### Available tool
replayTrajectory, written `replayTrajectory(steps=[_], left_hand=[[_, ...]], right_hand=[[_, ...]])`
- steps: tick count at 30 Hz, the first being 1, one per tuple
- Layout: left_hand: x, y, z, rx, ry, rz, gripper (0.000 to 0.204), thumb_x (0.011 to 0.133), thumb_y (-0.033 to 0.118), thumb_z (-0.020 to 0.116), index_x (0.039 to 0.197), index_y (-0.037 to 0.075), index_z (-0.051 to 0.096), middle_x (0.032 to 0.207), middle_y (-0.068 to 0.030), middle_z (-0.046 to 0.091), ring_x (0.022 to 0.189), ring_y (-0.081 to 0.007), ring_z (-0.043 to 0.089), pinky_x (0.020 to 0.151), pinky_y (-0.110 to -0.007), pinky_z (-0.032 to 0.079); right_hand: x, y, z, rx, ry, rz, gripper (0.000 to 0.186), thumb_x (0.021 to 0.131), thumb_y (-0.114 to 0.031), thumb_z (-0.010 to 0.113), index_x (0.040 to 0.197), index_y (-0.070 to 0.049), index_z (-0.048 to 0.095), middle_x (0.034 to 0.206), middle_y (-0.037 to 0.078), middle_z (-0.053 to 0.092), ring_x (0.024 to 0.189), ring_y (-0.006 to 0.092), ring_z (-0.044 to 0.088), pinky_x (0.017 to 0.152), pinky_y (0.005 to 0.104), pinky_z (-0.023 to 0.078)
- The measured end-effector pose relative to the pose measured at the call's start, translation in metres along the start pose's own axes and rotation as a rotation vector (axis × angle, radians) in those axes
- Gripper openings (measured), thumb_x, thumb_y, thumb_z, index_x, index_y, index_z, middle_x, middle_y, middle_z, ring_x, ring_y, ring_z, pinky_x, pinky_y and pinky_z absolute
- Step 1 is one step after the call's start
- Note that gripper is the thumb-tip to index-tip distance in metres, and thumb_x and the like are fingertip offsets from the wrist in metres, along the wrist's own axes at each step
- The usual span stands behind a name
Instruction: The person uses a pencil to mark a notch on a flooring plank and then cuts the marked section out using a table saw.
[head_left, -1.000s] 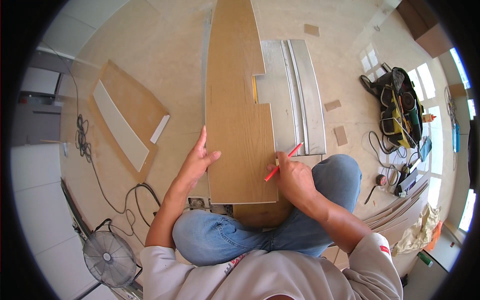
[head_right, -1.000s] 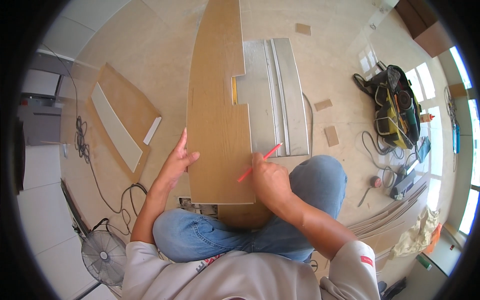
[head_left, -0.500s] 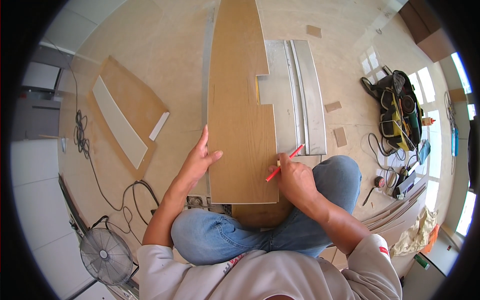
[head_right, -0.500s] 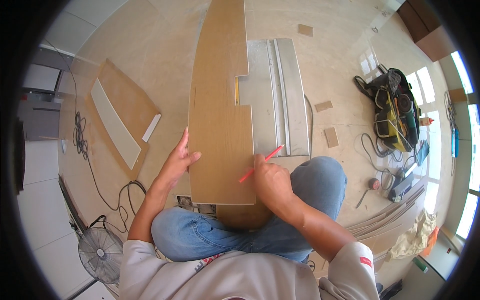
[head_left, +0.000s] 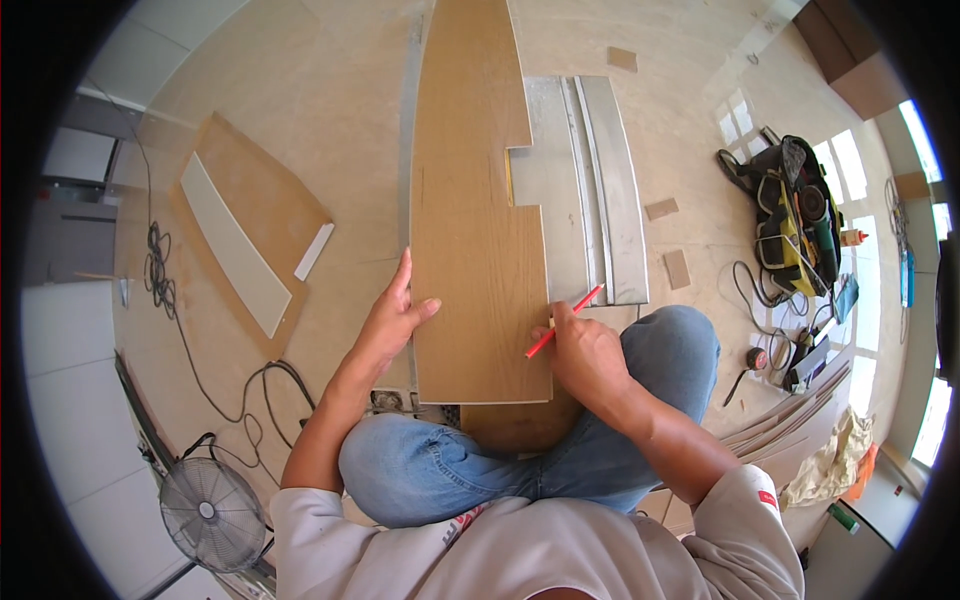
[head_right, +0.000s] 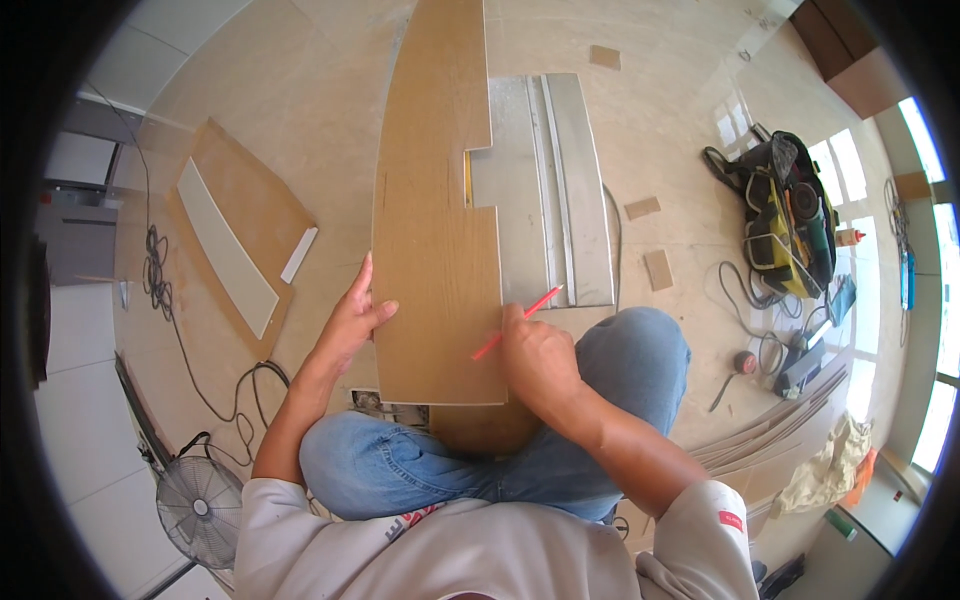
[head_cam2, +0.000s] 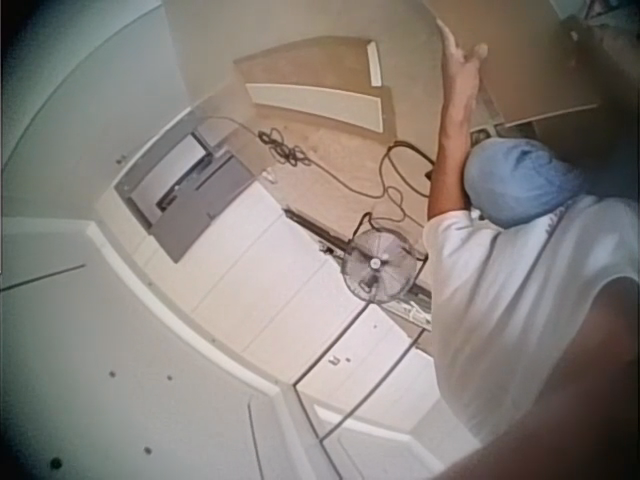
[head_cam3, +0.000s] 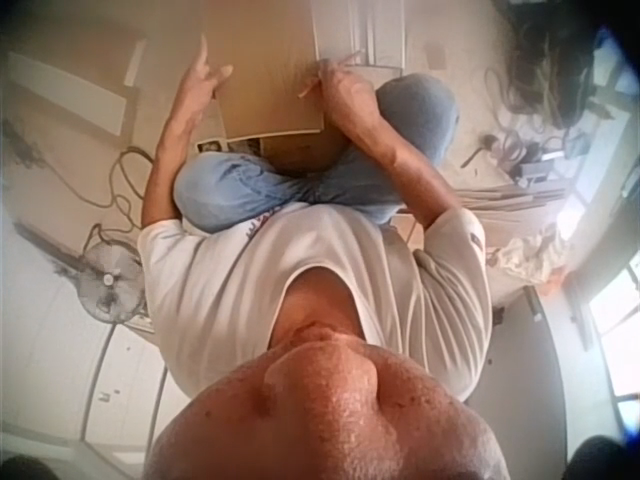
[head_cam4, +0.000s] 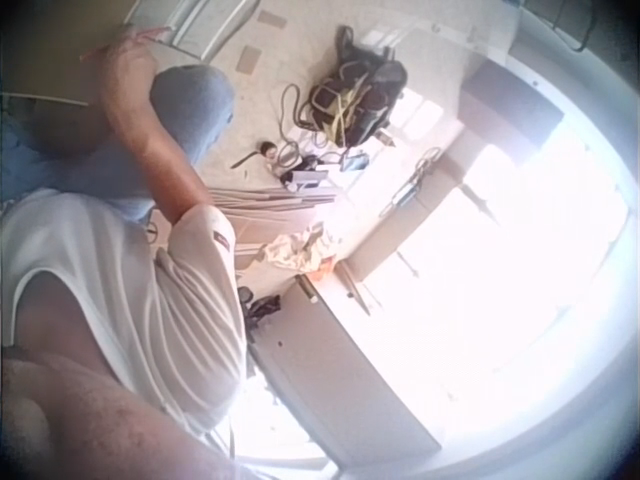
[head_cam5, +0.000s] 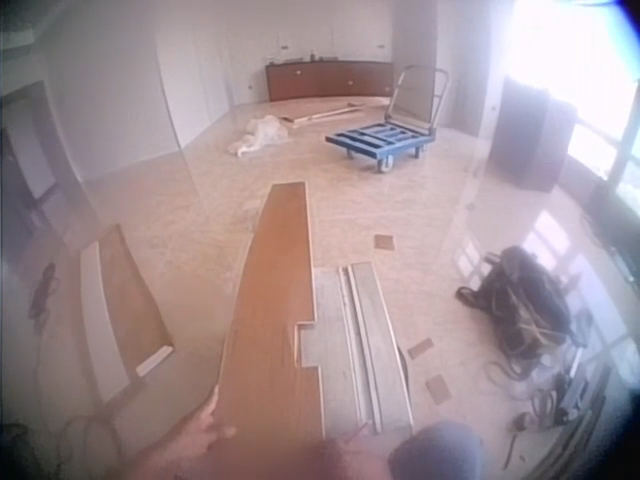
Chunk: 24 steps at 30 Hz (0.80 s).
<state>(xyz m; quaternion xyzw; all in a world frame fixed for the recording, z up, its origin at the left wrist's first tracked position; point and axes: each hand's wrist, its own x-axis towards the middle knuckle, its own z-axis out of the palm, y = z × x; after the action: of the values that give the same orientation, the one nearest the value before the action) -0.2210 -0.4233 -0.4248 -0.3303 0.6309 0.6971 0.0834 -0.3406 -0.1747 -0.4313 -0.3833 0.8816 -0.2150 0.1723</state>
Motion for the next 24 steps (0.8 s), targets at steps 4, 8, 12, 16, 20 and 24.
replayTrajectory(steps=[4, 8, 12, 16, 20, 24], left_hand=[[0.0016, -0.0024, -0.0010, -0.001, -0.004, 0.010, 0.087, 0.095, 0.000, 0.056, 0.154, 0.006, -0.006, 0.155, -0.0154, 0.032, 0.131, -0.0192, 0.046, 0.107, -0.030, 0.036], [0.0010, -0.0005, 0.0006, -0.014, -0.004, 0.005, 0.086, 0.095, 0.000, 0.056, 0.154, 0.006, -0.007, 0.156, -0.0153, 0.031, 0.130, -0.0190, 0.046, 0.107, -0.030, 0.036], [0.0015, -0.0019, 0.0003, -0.026, -0.005, 0.014, 0.086, 0.095, -0.001, 0.055, 0.154, 0.005, -0.007, 0.156, -0.0152, 0.031, 0.130, -0.0188, 0.046, 0.107, -0.030, 0.037], [0.0010, -0.0006, 0.0014, -0.037, -0.008, 0.019, 0.086, 0.095, -0.001, 0.055, 0.154, 0.005, -0.007, 0.156, -0.0152, 0.029, 0.130, -0.0189, 0.046, 0.106, -0.030, 0.037], [0.0021, -0.0020, 0.0005, -0.012, -0.001, 0.007, 0.086, 0.095, -0.001, 0.054, 0.154, 0.004, -0.008, 0.157, -0.0153, 0.028, 0.131, -0.0191, 0.045, 0.106, -0.030, 0.037], [0.0025, -0.0023, 0.0007, -0.013, -0.003, 0.018, 0.086, 0.095, -0.002, 0.054, 0.154, 0.004, -0.008, 0.157, -0.0156, 0.028, 0.131, -0.0193, 0.045, 0.106, -0.030, 0.037]], right_hand=[[0.0005, -0.0006, -0.0012, 0.032, -0.050, 0.042, 0.025, 0.090, -0.022, 0.064, 0.096, -0.001, 0.053, 0.062, 0.021, 0.061, 0.059, 0.0404, 0.063, 0.054, 0.0496, 0.049], [0.0007, 0.0013, 0.0013, -0.006, -0.011, -0.003, 0.025, 0.089, -0.023, 0.063, 0.087, -0.002, 0.050, 0.059, 0.018, 0.062, 0.055, 0.0365, 0.064, 0.051, 0.0461, 0.051], [0.0009, 0.0019, 0.0020, -0.013, -0.031, 0.011, 0.025, 0.089, -0.023, 0.063, 0.086, -0.002, 0.049, 0.059, 0.018, 0.062, 0.055, 0.0369, 0.064, 0.051, 0.0464, 0.051], [0.0013, 0.0012, 0.0001, -0.017, -0.049, 0.021, 0.024, 0.089, -0.022, 0.062, 0.086, -0.002, 0.049, 0.060, 0.019, 0.062, 0.056, 0.0375, 0.064, 0.052, 0.0469, 0.051], [0.0021, 0.0018, 0.0027, -0.027, -0.065, 0.031, 0.025, 0.090, -0.023, 0.062, 0.087, -0.002, 0.049, 0.060, 0.019, 0.062, 0.057, 0.0376, 0.064, 0.053, 0.0469, 0.051], [0.0013, 0.0044, 0.0048, 0.002, -0.062, 0.047, 0.027, 0.091, -0.025, 0.063, 0.096, -0.001, 0.053, 0.062, 0.021, 0.062, 0.059, 0.0403, 0.063, 0.054, 0.0494, 0.049]])
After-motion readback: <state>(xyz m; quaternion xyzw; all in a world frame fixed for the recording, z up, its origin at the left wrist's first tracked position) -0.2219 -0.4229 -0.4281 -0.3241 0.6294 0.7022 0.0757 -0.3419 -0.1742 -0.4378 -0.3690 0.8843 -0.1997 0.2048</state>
